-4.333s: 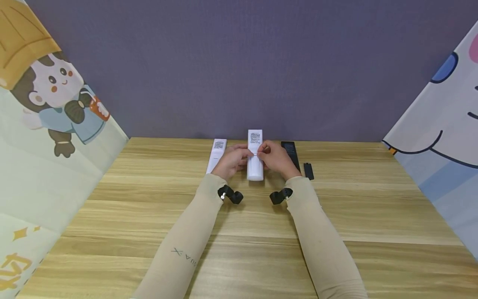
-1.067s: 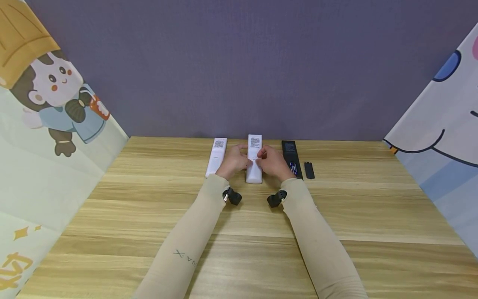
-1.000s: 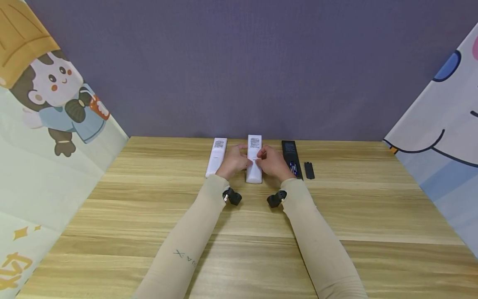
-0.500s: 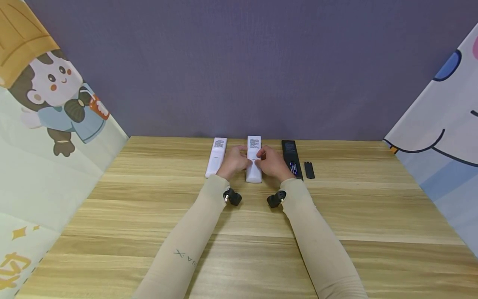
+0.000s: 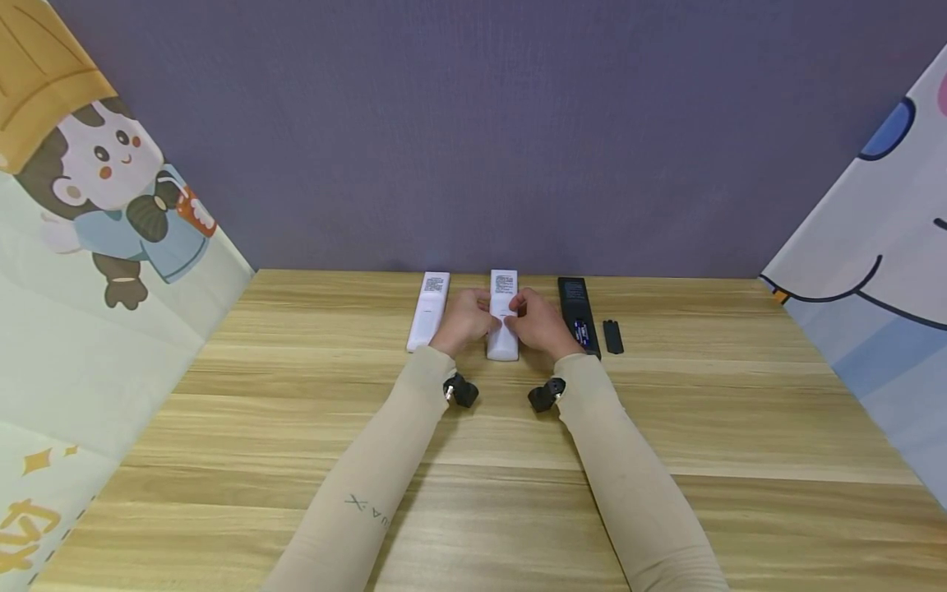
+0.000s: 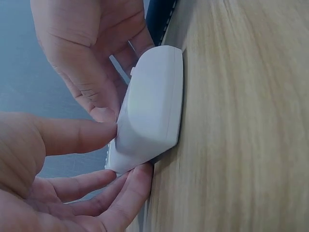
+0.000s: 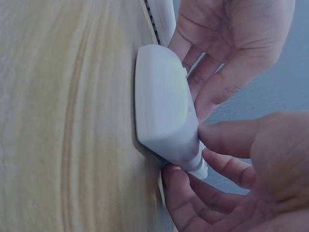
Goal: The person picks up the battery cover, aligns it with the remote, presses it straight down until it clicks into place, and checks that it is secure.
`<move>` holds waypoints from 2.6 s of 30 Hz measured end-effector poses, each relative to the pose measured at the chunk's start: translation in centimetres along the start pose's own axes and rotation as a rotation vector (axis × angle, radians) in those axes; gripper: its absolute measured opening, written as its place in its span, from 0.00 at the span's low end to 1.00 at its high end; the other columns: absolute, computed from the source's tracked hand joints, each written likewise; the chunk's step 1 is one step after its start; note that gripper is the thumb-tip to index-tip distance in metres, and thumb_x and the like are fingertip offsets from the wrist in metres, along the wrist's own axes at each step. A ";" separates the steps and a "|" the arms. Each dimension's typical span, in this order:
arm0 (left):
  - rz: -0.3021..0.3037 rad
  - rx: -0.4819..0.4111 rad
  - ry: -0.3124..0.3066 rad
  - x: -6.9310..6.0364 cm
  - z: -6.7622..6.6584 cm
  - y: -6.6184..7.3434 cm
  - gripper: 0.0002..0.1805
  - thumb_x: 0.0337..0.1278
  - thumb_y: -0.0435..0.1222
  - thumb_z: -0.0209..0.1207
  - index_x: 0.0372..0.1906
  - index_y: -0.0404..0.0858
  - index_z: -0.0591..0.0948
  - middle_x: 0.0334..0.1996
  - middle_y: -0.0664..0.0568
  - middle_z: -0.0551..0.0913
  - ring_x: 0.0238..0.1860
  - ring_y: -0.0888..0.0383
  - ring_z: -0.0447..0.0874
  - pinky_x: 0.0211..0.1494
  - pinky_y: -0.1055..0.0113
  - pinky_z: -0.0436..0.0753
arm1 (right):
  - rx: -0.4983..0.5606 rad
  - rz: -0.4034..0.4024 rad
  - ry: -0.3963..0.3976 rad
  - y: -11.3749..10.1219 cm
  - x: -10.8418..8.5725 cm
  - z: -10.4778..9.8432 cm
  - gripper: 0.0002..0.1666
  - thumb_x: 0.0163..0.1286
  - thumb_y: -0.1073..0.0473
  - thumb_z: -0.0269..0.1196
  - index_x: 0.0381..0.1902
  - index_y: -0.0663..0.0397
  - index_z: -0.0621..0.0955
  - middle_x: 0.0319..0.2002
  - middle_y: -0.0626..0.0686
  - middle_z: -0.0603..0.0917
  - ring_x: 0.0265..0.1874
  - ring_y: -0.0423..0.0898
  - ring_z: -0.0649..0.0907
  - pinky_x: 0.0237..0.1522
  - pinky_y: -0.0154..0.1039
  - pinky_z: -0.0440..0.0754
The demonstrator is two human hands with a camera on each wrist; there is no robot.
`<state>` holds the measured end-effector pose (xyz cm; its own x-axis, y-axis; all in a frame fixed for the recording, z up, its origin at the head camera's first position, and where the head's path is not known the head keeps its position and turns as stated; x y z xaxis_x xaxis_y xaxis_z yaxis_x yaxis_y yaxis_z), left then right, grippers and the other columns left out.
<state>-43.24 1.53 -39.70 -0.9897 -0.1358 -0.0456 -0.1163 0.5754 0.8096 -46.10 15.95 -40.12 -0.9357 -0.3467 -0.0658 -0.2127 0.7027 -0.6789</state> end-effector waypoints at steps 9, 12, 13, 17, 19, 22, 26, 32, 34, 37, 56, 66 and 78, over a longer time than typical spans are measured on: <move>0.016 0.059 0.001 0.0 -0.1 0.1 0.15 0.50 0.29 0.67 0.47 0.35 0.87 0.41 0.46 0.88 0.37 0.54 0.79 0.36 0.66 0.78 | -0.014 -0.010 0.010 0.1 0.1 0.1 0.16 0.75 0.60 0.60 0.56 0.62 0.75 0.56 0.66 0.82 0.56 0.59 0.80 0.60 0.54 0.77; 0.011 0.057 0.001 -0.1 0.0 0.1 0.17 0.50 0.29 0.67 0.49 0.35 0.86 0.43 0.45 0.88 0.39 0.53 0.80 0.39 0.65 0.80 | -0.015 -0.009 0.013 0.1 0.0 0.1 0.16 0.75 0.60 0.60 0.56 0.62 0.75 0.57 0.66 0.82 0.56 0.59 0.80 0.60 0.54 0.77; 0.009 0.055 0.002 -0.1 0.0 0.1 0.18 0.50 0.28 0.67 0.50 0.35 0.86 0.44 0.45 0.88 0.39 0.53 0.81 0.40 0.65 0.81 | -0.014 -0.008 0.014 0.0 0.0 0.1 0.16 0.75 0.60 0.60 0.56 0.62 0.75 0.57 0.66 0.82 0.56 0.59 0.80 0.61 0.54 0.77; 0.008 0.057 0.003 -0.1 0.0 0.1 0.17 0.50 0.28 0.67 0.49 0.34 0.86 0.44 0.44 0.88 0.39 0.53 0.80 0.39 0.65 0.81 | -0.009 -0.008 0.017 0.0 -0.1 0.1 0.17 0.75 0.60 0.60 0.56 0.62 0.75 0.58 0.66 0.82 0.57 0.59 0.80 0.61 0.54 0.77; 0.013 0.063 0.005 -0.1 0.0 0.1 0.15 0.50 0.28 0.66 0.46 0.34 0.86 0.41 0.45 0.87 0.36 0.54 0.79 0.35 0.67 0.78 | -0.008 -0.009 0.017 -0.1 -0.1 0.1 0.17 0.75 0.59 0.60 0.56 0.62 0.75 0.58 0.66 0.82 0.57 0.59 0.80 0.62 0.54 0.76; 0.027 0.074 0.006 -0.1 0.0 0.1 0.10 0.51 0.28 0.66 0.41 0.34 0.86 0.35 0.47 0.85 0.33 0.55 0.76 0.30 0.70 0.73 | -0.008 -0.007 0.017 0.0 -0.1 0.1 0.17 0.75 0.59 0.60 0.57 0.62 0.75 0.58 0.66 0.82 0.57 0.59 0.80 0.62 0.54 0.76; 0.036 0.096 0.013 -0.1 0.0 0.1 0.07 0.51 0.29 0.66 0.37 0.35 0.86 0.32 0.48 0.82 0.32 0.56 0.75 0.28 0.70 0.71 | -0.010 -0.011 0.019 -0.1 -0.1 0.1 0.17 0.75 0.59 0.60 0.56 0.62 0.76 0.57 0.66 0.82 0.56 0.59 0.80 0.61 0.54 0.77; 0.026 0.111 0.017 0.0 0.0 0.0 0.08 0.52 0.29 0.66 0.39 0.36 0.86 0.35 0.48 0.84 0.33 0.55 0.75 0.30 0.69 0.71 | -0.017 -0.021 0.019 -0.1 -0.1 0.2 0.16 0.75 0.59 0.60 0.55 0.62 0.76 0.55 0.65 0.82 0.54 0.58 0.80 0.59 0.53 0.77; 0.028 0.117 0.011 0.1 0.0 0.0 0.05 0.51 0.29 0.65 0.35 0.36 0.85 0.32 0.48 0.82 0.32 0.55 0.74 0.28 0.69 0.69 | -0.022 -0.018 0.019 -0.1 -0.1 0.2 0.16 0.75 0.59 0.60 0.55 0.61 0.76 0.55 0.65 0.83 0.53 0.57 0.80 0.59 0.53 0.77; 0.034 0.129 0.002 0.3 0.1 0.0 0.06 0.51 0.28 0.65 0.26 0.38 0.79 0.25 0.50 0.76 0.28 0.56 0.70 0.25 0.69 0.66 | -0.026 -0.019 0.021 -0.1 -0.1 0.2 0.16 0.75 0.59 0.60 0.55 0.61 0.77 0.54 0.64 0.83 0.53 0.57 0.80 0.58 0.52 0.77; 0.028 0.124 -0.001 0.2 0.3 0.1 0.17 0.53 0.28 0.64 0.50 0.35 0.87 0.48 0.45 0.88 0.43 0.52 0.81 0.40 0.65 0.81 | -0.024 -0.028 0.017 -0.3 -0.2 0.4 0.16 0.76 0.59 0.60 0.55 0.62 0.76 0.55 0.65 0.82 0.54 0.58 0.80 0.61 0.54 0.76; 0.024 0.081 -0.028 0.1 0.3 0.1 0.28 0.55 0.27 0.62 0.64 0.35 0.80 0.64 0.45 0.82 0.65 0.48 0.80 0.66 0.58 0.80 | -0.028 -0.028 0.020 -0.3 -0.2 0.4 0.15 0.75 0.59 0.60 0.55 0.62 0.76 0.54 0.65 0.82 0.52 0.57 0.79 0.60 0.53 0.77; 0.038 0.108 -0.029 0.1 0.5 0.0 0.28 0.55 0.28 0.62 0.64 0.36 0.81 0.64 0.46 0.82 0.65 0.49 0.80 0.66 0.58 0.80 | -0.021 -0.020 0.016 -0.2 -0.2 0.4 0.16 0.76 0.59 0.59 0.56 0.62 0.76 0.54 0.65 0.82 0.53 0.58 0.79 0.60 0.54 0.76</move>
<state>-43.37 1.90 -39.99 -0.9954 -0.0893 -0.0343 -0.0851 0.6632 0.7436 -45.78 15.61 -40.30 -0.9356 -0.3508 -0.0401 -0.2373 0.7088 -0.6643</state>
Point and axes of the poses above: each hand's wrist, its own x-axis towards the middle knuckle, its own z-axis out of the palm, y = z × x, the point moved 4 cm from there along x, towards the middle knuckle
